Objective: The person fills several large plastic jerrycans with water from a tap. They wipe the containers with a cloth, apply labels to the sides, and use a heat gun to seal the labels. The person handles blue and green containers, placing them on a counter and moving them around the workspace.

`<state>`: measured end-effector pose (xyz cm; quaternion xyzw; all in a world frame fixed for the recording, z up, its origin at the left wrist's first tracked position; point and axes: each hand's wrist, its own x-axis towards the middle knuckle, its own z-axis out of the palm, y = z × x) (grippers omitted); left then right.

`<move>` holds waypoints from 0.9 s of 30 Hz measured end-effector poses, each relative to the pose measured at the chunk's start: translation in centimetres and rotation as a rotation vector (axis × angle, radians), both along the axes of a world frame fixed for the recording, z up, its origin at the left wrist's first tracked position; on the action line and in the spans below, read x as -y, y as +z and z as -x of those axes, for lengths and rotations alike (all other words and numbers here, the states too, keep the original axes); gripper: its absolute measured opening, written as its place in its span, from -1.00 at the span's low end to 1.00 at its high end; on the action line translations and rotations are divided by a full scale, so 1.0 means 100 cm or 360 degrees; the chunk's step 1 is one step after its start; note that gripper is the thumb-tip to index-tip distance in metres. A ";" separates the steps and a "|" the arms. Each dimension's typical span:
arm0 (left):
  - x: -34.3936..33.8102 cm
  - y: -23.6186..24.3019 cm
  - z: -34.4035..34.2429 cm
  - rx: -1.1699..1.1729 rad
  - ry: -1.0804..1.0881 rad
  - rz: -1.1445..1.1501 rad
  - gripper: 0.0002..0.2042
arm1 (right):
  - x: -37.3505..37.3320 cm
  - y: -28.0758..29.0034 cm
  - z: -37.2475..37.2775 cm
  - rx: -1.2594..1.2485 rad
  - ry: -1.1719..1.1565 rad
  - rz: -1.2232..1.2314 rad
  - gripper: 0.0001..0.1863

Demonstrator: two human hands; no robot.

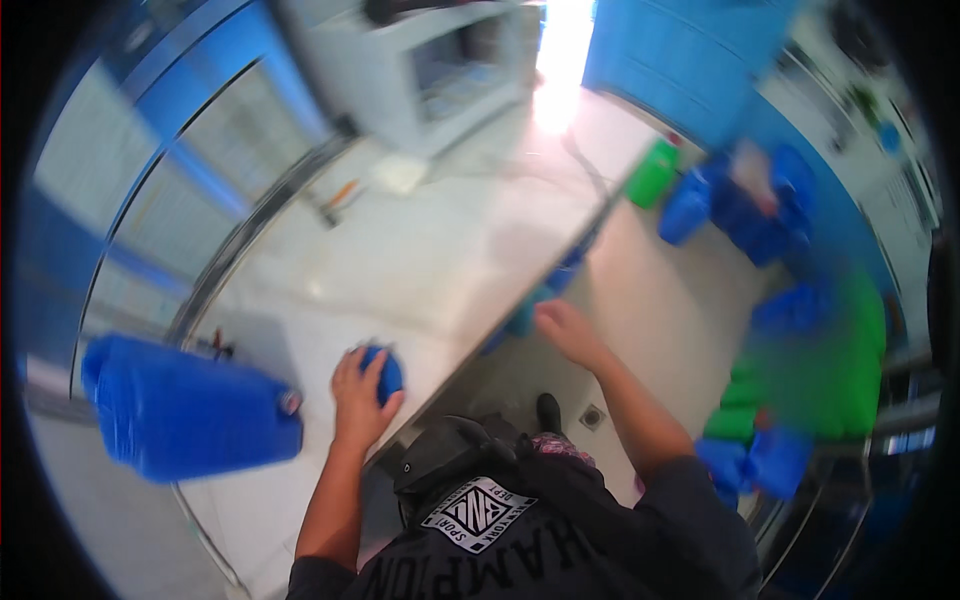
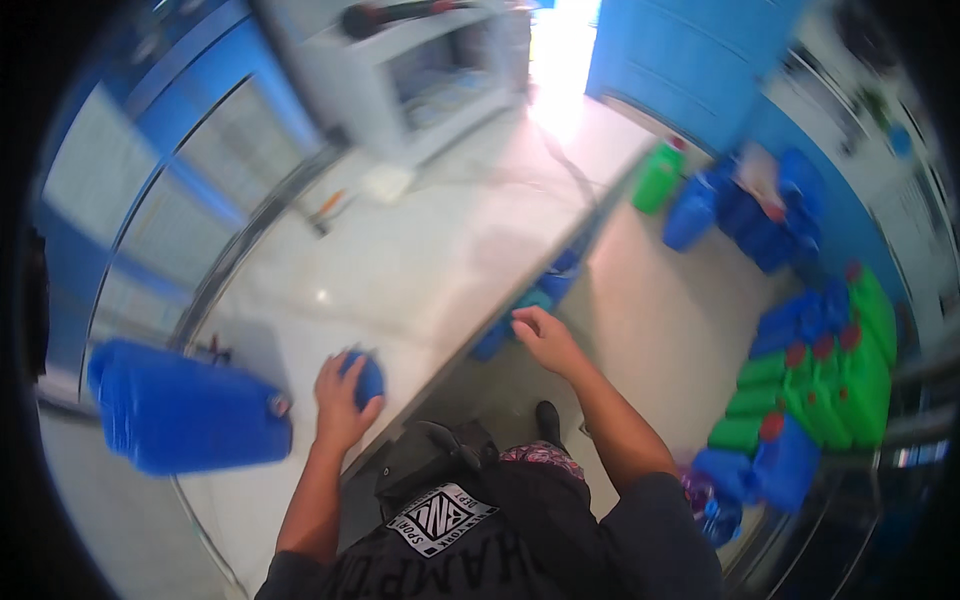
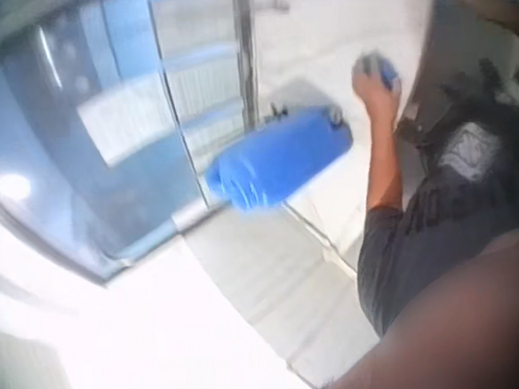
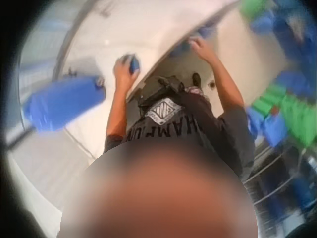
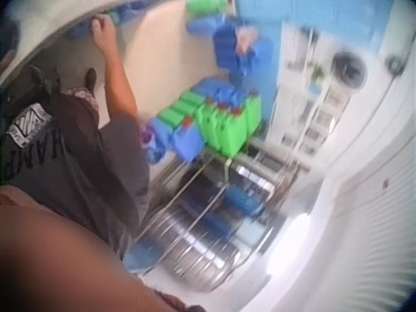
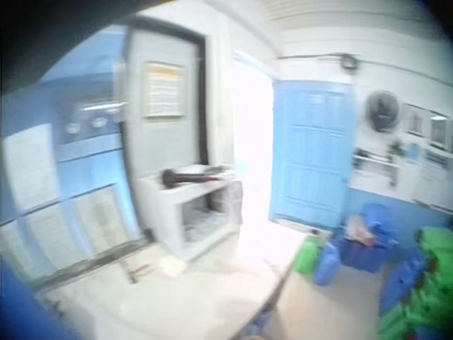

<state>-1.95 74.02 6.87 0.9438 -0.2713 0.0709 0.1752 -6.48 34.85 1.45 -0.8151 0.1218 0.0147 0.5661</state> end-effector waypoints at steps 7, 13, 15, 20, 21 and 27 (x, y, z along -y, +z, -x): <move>0.021 -0.046 -0.025 -0.0113 0.0319 -0.0334 -0.38 | 0.194 -0.127 0.291 -0.0635 -0.0873 0.0586 -0.59; 0.233 -0.026 -0.013 -0.0286 -0.0364 -0.0016 -0.47 | 0.202 -0.272 0.514 -0.1360 -0.0961 0.0543 -0.62; 0.315 -0.019 0.009 -0.0532 -0.0539 -0.0084 -0.49 | 0.190 -0.318 0.568 -0.1473 -0.1013 0.0542 -0.63; 0.428 -0.074 0.012 -0.1024 -0.0902 -0.0322 -0.52 | 0.217 -0.361 0.626 -0.1321 -0.1019 0.0578 -0.64; 0.451 -0.066 0.004 -0.1020 -0.0953 -0.0460 -0.51 | 0.222 -0.350 0.588 -0.1228 -0.1242 0.0289 -0.63; 0.540 -0.181 -0.094 -0.1126 -0.1821 -0.1507 -0.51 | 0.181 -0.364 0.568 -0.0937 -0.1907 0.0158 -0.59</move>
